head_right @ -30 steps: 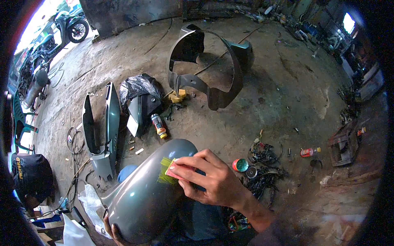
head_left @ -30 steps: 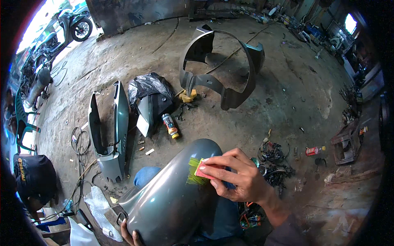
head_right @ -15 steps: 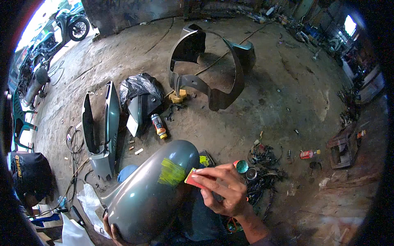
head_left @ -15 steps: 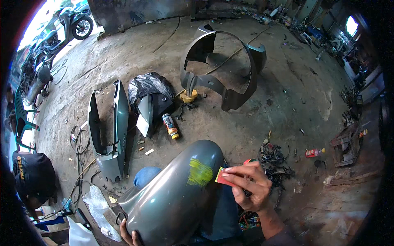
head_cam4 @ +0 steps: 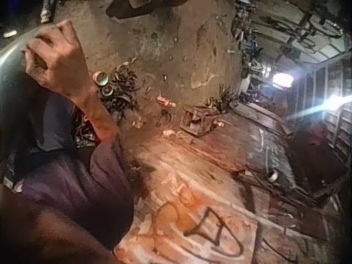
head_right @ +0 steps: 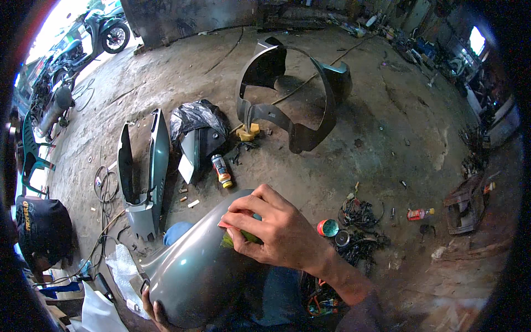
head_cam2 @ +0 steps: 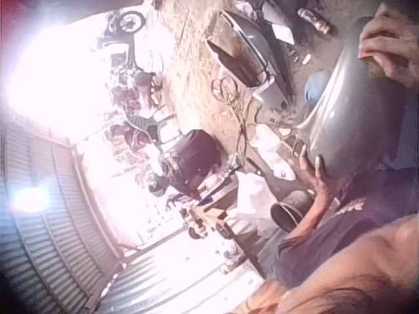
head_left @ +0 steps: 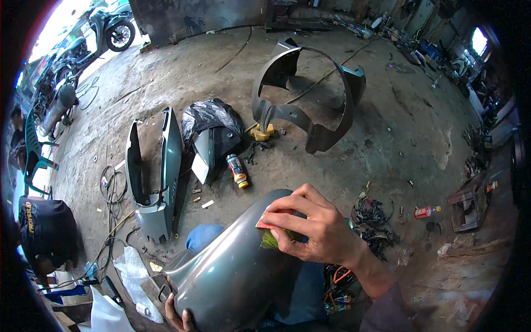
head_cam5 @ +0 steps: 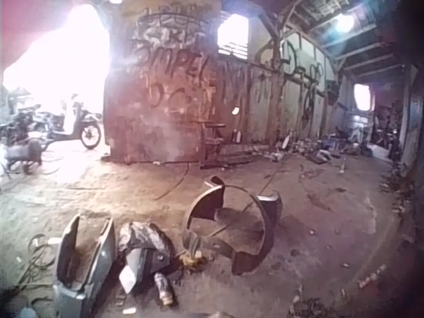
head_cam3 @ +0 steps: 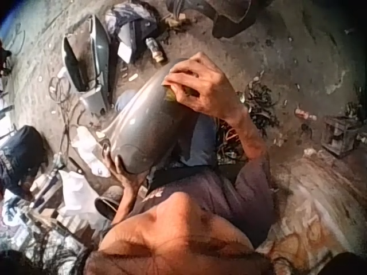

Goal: Apply filler and sand down the fairing of a motorcycle as part of a repair process.

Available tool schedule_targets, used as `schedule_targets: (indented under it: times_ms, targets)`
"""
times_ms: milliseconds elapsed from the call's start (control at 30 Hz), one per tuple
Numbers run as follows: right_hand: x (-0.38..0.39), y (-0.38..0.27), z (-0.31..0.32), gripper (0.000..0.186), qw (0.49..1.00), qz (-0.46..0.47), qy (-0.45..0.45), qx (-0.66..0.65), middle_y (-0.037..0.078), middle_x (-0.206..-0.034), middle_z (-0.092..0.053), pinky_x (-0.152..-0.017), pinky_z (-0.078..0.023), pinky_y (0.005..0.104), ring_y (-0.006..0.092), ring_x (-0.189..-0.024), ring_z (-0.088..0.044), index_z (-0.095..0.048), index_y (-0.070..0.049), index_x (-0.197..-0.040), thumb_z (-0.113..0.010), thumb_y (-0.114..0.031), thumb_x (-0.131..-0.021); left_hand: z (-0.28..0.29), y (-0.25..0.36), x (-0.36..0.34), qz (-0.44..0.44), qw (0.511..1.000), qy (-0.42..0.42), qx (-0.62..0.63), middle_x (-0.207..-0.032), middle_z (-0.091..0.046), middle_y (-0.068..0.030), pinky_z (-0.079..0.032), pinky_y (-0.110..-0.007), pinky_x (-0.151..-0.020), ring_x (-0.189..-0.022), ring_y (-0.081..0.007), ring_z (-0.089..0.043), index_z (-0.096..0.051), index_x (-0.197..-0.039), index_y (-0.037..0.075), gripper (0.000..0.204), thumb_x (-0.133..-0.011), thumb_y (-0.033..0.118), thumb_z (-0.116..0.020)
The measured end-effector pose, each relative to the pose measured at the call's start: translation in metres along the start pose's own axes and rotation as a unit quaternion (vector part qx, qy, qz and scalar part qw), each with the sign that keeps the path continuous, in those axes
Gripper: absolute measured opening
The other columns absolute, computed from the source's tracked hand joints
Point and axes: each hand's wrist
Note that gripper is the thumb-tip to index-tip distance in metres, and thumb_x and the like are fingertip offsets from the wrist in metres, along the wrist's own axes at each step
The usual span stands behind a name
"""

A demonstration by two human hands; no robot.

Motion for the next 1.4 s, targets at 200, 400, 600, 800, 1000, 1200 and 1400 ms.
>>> schedule_targets:
  times_ms: [200, 400, 600, 800, 1000, 1200, 1400]
  targets:
    - [0.014, -0.007, 0.004, 0.022, 1.000, -0.023, 0.000, 0.007, 0.002, -0.112, -0.076, -0.085, -0.060, 0.0353, 0.0223, -0.095, -0.064, -0.083, -0.012, -0.113, -0.080, -0.013, -0.092, -0.005, -0.006, 0.001, 0.014, 0.999, 0.003, 0.035, -0.170, -0.032, -0.0292, -0.031, -0.072, -0.122, -0.152, -0.0536, -0.039, -0.031, -0.170, 0.019, 0.128, -0.067, 0.054, -0.100]
    - [0.021, -0.010, 0.016, 0.021, 0.999, -0.049, 0.011, 0.019, 0.003, -0.110, -0.074, -0.085, -0.060, 0.0360, 0.0226, -0.095, -0.064, -0.083, -0.011, -0.113, -0.080, -0.012, -0.092, -0.005, -0.008, -0.006, -0.015, 1.000, 0.006, 0.013, -0.168, -0.034, -0.0308, -0.032, -0.071, -0.121, -0.150, -0.0537, -0.041, -0.033, -0.169, 0.017, 0.127, -0.068, 0.055, -0.100]
    - [-0.006, 0.000, 0.002, 0.017, 0.999, -0.009, 0.029, 0.011, 0.004, -0.108, -0.074, -0.084, -0.059, 0.0360, 0.0233, -0.094, -0.064, -0.082, -0.009, -0.108, -0.081, -0.012, -0.091, 0.007, 0.019, -0.021, -0.042, 0.999, 0.022, 0.027, -0.168, -0.032, -0.0317, -0.033, -0.071, -0.120, -0.151, -0.0542, -0.040, -0.031, -0.170, 0.017, 0.128, -0.068, 0.051, -0.101]
    - [-0.001, -0.002, 0.004, 0.015, 1.000, 0.008, -0.003, 0.000, 0.005, -0.106, -0.074, -0.085, -0.059, 0.0363, 0.0246, -0.094, -0.064, -0.080, -0.007, -0.106, -0.080, -0.013, -0.092, -0.004, -0.004, 0.003, 0.021, 0.998, -0.003, 0.059, -0.169, -0.031, -0.0317, -0.034, -0.070, -0.120, -0.151, -0.0543, -0.039, -0.030, -0.170, 0.017, 0.129, -0.068, 0.050, -0.101]
    - [0.015, -0.012, 0.010, 0.018, 0.999, -0.032, -0.011, 0.022, 0.004, -0.109, -0.075, -0.087, -0.060, 0.0364, 0.0243, -0.096, -0.064, -0.082, -0.009, -0.110, -0.079, -0.013, -0.092, -0.002, -0.007, 0.000, -0.002, 1.000, -0.004, 0.018, -0.169, -0.032, -0.0311, -0.034, -0.070, -0.119, -0.151, -0.0540, -0.040, -0.031, -0.170, 0.017, 0.126, -0.070, 0.052, -0.100]
    - [0.027, -0.012, 0.025, 0.025, 0.995, -0.077, 0.055, 0.025, 0.004, -0.115, -0.078, -0.087, -0.059, 0.0362, 0.0241, -0.099, -0.066, -0.084, -0.011, -0.117, -0.078, -0.014, -0.093, -0.003, -0.006, 0.000, -0.001, 1.000, -0.001, 0.028, -0.169, -0.032, -0.0300, -0.036, -0.069, -0.119, -0.151, -0.0537, -0.040, -0.031, -0.170, 0.019, 0.128, -0.068, 0.050, -0.101]
    - [0.072, -0.015, -0.009, 0.042, 0.990, -0.096, 0.098, 0.037, 0.010, -0.141, -0.069, -0.102, -0.052, 0.0407, 0.0284, -0.114, -0.064, -0.073, -0.009, -0.143, -0.069, -0.025, -0.105, -0.004, -0.002, -0.001, 0.008, 1.000, -0.009, 0.023, -0.170, -0.030, -0.0290, -0.035, -0.070, -0.119, -0.151, -0.0540, -0.039, -0.027, -0.171, 0.020, 0.131, -0.067, 0.046, -0.102]
Point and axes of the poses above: each hand's wrist, its own x-axis away from the middle knuckle, its own z-axis out of the back of the hand, y = z × x
